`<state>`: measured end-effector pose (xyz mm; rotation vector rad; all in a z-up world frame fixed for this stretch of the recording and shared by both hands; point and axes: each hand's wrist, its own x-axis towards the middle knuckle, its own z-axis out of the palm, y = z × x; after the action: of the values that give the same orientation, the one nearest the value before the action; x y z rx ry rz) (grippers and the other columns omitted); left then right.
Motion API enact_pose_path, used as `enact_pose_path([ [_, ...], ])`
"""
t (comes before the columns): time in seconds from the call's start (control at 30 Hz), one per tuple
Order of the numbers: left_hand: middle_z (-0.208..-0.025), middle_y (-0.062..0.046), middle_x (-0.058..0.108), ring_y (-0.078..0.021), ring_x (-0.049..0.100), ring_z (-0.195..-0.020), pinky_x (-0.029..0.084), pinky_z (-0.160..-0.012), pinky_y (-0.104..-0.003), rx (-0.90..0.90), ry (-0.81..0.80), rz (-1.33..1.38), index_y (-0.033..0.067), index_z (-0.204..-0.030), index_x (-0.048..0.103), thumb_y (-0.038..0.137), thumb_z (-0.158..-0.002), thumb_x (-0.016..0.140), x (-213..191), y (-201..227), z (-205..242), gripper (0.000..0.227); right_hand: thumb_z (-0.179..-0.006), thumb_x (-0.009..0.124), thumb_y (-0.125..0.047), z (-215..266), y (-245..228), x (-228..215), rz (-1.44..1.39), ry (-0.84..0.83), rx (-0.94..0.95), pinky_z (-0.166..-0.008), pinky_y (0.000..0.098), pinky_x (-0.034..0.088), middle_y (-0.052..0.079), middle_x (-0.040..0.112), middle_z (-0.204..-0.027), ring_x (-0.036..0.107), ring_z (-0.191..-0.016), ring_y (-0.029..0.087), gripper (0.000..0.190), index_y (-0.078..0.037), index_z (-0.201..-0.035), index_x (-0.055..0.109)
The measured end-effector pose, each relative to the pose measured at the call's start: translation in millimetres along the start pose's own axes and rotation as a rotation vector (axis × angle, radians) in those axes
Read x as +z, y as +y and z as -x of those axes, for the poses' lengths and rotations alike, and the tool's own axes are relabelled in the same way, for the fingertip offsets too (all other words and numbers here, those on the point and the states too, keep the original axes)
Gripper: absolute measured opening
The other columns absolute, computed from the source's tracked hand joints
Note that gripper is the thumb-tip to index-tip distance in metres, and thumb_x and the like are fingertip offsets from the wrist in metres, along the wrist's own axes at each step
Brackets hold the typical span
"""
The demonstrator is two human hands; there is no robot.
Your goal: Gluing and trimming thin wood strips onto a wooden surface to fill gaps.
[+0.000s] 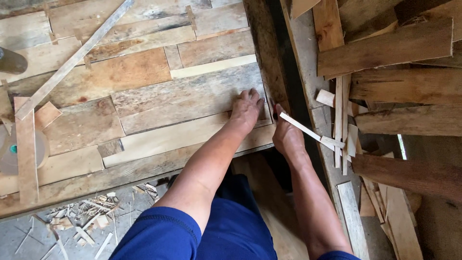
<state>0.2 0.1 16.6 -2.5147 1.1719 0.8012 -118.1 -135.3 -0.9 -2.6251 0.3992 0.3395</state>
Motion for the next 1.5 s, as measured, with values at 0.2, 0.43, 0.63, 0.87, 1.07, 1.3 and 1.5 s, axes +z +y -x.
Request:
enact_pose_path([
  [0.2, -0.172, -0.011, 0.020, -0.0375, 0.039, -0.138, 0.057, -0.096, -0.035, -0.012, 0.009, 0.080, 0.0170, -0.152, 0.047, 0.006, -0.099, 0.054, 16.8, 2.5, -12.4, 0.054, -0.096, 0.047, -0.004, -16.1, -35.1, -14.4, -0.109, 0.117, 0.006, -0.103, 0.0527, 0.050, 0.030, 0.061, -0.134, 0.059, -0.123, 0.048, 0.060, -0.009, -0.156, 0.041],
  [0.43, -0.165, -0.012, 0.026, -0.0345, 0.049, -0.129, 0.056, -0.092, -0.038, -0.049, 0.123, 0.159, 0.0107, -0.150, 0.041, 0.017, -0.105, 0.046, 21.7, 3.1, -15.0, 0.046, -0.097, 0.046, 0.001, -34.9, -14.4, 14.7, -0.064, 0.224, -0.115, -0.104, 0.0516, 0.051, 0.026, 0.061, -0.142, 0.057, -0.126, 0.049, 0.060, -0.007, -0.156, 0.038],
  [0.63, -0.160, -0.022, 0.030, -0.0281, 0.062, -0.108, 0.056, -0.092, -0.035, -0.252, 0.012, 0.691, 0.0107, -0.166, 0.026, 0.019, -0.109, 0.045, 11.6, 2.2, -8.6, 0.061, -0.098, 0.048, 0.001, -36.3, -6.7, 20.8, -0.005, 0.176, -0.073, -0.104, 0.0507, 0.051, 0.026, 0.063, -0.136, 0.059, -0.126, 0.048, 0.062, -0.010, -0.158, 0.038],
  [0.87, -0.170, -0.012, 0.017, -0.0356, 0.044, -0.133, 0.060, -0.084, -0.023, -0.011, -0.044, -0.006, 0.0205, -0.150, 0.052, -0.011, -0.087, 0.061, -1.4, 0.1, -0.9, 0.070, -0.096, 0.051, 0.000, -34.0, -19.7, 9.6, -0.001, 0.142, -0.009, -0.104, 0.0509, 0.051, 0.029, 0.063, -0.133, 0.060, -0.124, 0.049, 0.066, -0.015, -0.159, 0.038],
  [1.07, -0.168, -0.015, 0.015, -0.0427, 0.036, -0.140, 0.062, -0.082, -0.025, 0.008, -0.058, -0.040, 0.0199, -0.151, 0.049, -0.009, -0.082, 0.067, 0.4, -0.8, -3.6, 0.076, -0.092, 0.050, 0.002, -35.9, -12.9, 17.2, 0.000, 0.174, -0.071, -0.103, 0.0518, 0.051, 0.030, 0.065, -0.130, 0.059, -0.124, 0.049, 0.067, -0.011, -0.157, 0.040],
  [1.3, -0.169, -0.015, 0.012, -0.0430, 0.034, -0.141, 0.059, -0.090, -0.032, 0.012, -0.123, 0.013, 0.0147, -0.150, 0.050, -0.002, -0.083, 0.070, -22.3, -1.8, 12.6, 0.071, -0.088, 0.052, 0.003, -39.2, -20.2, 9.1, 0.003, 0.167, -0.070, -0.099, 0.0506, 0.053, 0.032, 0.066, -0.125, 0.060, -0.122, 0.048, 0.067, -0.007, -0.154, 0.043],
  [1.5, -0.156, -0.027, 0.029, -0.0435, 0.056, -0.116, 0.057, -0.097, -0.043, -0.247, 0.157, 0.705, 0.0117, -0.168, 0.030, 0.004, -0.101, 0.054, 59.2, 6.4, -49.7, 0.072, -0.100, 0.054, -0.010, -32.7, -18.8, 5.5, 0.033, 0.094, -0.012, -0.089, 0.0489, 0.058, 0.028, 0.070, -0.115, 0.070, -0.104, 0.043, 0.055, -0.012, -0.155, 0.047],
])
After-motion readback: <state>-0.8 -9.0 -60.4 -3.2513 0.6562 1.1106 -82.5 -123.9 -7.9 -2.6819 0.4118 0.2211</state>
